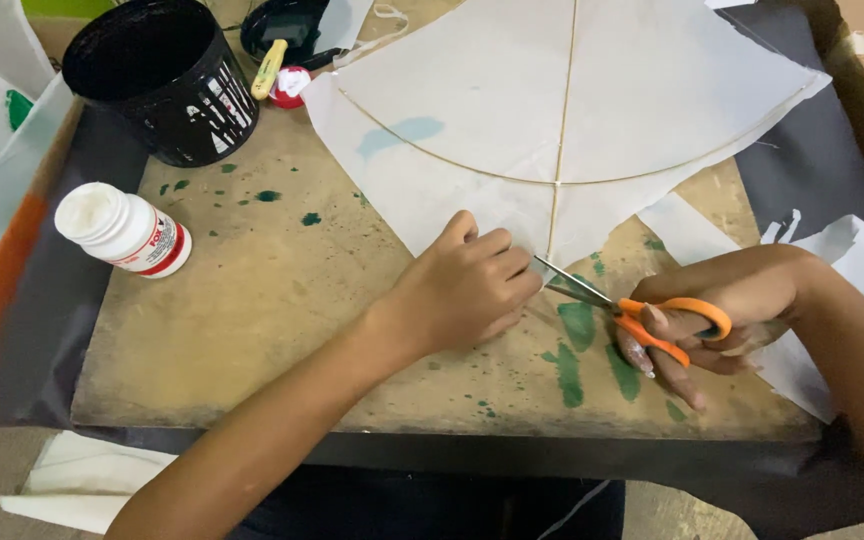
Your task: Trimming excess paper from a kite frame using scissors
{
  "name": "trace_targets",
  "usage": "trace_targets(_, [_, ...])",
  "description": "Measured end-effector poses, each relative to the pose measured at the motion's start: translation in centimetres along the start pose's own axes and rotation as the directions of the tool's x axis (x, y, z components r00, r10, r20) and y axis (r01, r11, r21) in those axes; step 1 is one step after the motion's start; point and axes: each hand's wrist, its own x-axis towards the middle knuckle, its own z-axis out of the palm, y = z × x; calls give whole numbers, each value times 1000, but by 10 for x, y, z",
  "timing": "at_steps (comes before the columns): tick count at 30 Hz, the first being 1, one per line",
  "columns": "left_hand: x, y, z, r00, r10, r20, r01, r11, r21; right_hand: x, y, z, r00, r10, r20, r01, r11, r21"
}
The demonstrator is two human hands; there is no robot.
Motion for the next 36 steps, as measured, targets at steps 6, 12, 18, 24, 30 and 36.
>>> trace_targets(6, [1,3,1,999,-1,-54,-1,1000,-22,1,-12,-5,999,-38,-8,38,999,17])
trace_targets(12, [6,5,-4,985,-13,-173,20,999,36,-3,-18,-15,999,-39,35,45,978,-203])
trace_targets(18, [8,8,-6,983,32,-183,-26,999,31,-1,-15,-12,996,-79,37,85,967,-239])
trace_targets(24, [9,8,-7,970,52,-237,-44,998,39,2,-17,-6,994,-98,-38,88,973,-211])
trace_targets(30, [10,11,-9,977,72,-198,-59,996,73,5,-10,-15,990,-138,42,144,964,-226])
trace_targets(36, [9,8,-10,981,69,-184,-69,998,4,2,-19,-7,985,-172,-22,154,929,-335])
